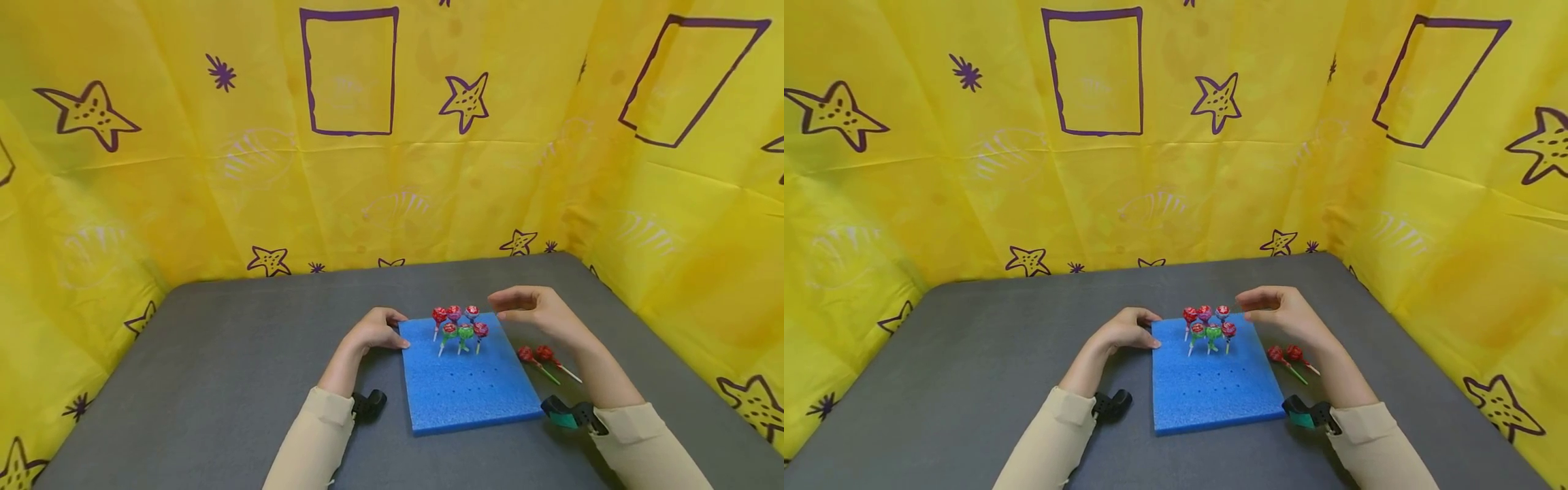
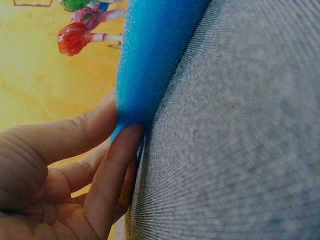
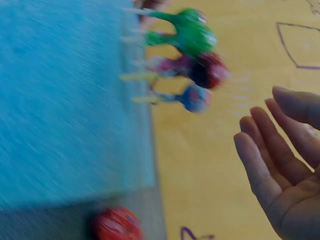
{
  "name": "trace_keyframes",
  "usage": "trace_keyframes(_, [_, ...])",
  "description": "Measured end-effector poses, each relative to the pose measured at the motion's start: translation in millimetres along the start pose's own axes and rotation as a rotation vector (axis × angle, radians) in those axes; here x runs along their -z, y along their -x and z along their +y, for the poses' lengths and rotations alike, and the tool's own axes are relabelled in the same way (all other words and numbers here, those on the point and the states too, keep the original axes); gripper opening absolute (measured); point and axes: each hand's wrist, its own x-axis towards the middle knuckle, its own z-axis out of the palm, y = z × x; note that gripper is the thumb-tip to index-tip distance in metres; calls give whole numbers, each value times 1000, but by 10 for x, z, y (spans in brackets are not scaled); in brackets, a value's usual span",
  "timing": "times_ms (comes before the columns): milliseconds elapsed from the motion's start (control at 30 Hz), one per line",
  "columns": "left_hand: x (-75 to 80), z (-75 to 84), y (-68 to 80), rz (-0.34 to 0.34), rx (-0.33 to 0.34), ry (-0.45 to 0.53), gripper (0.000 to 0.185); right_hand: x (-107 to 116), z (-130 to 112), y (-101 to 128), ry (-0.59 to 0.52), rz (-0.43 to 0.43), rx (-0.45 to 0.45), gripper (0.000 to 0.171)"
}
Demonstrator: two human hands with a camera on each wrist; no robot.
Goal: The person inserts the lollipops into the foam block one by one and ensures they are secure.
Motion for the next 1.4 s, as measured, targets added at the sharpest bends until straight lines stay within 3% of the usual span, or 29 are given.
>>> trace_keyframes(300, [26, -22, 21, 5, -6, 22, 48, 471, -37, 142, 78, 65, -85, 47])
trace_keyframes(533, [57, -46, 26, 18, -15, 29, 48, 748, 173, 207, 97, 87, -104, 49])
trace_keyframes(933, [30, -21, 5, 6, -14, 22, 46, 1035, 540, 398, 107, -22, -251, 56])
trace_keyframes(1167, [9, -5, -11, 3, -19, 11, 47, 1097, 724, 474, 153, -96, -318, 56])
trace_keyframes(1400, [-10, 9, -18, -15, -13, 17, 47, 1114, 839, 532, 113, -132, -370, 55])
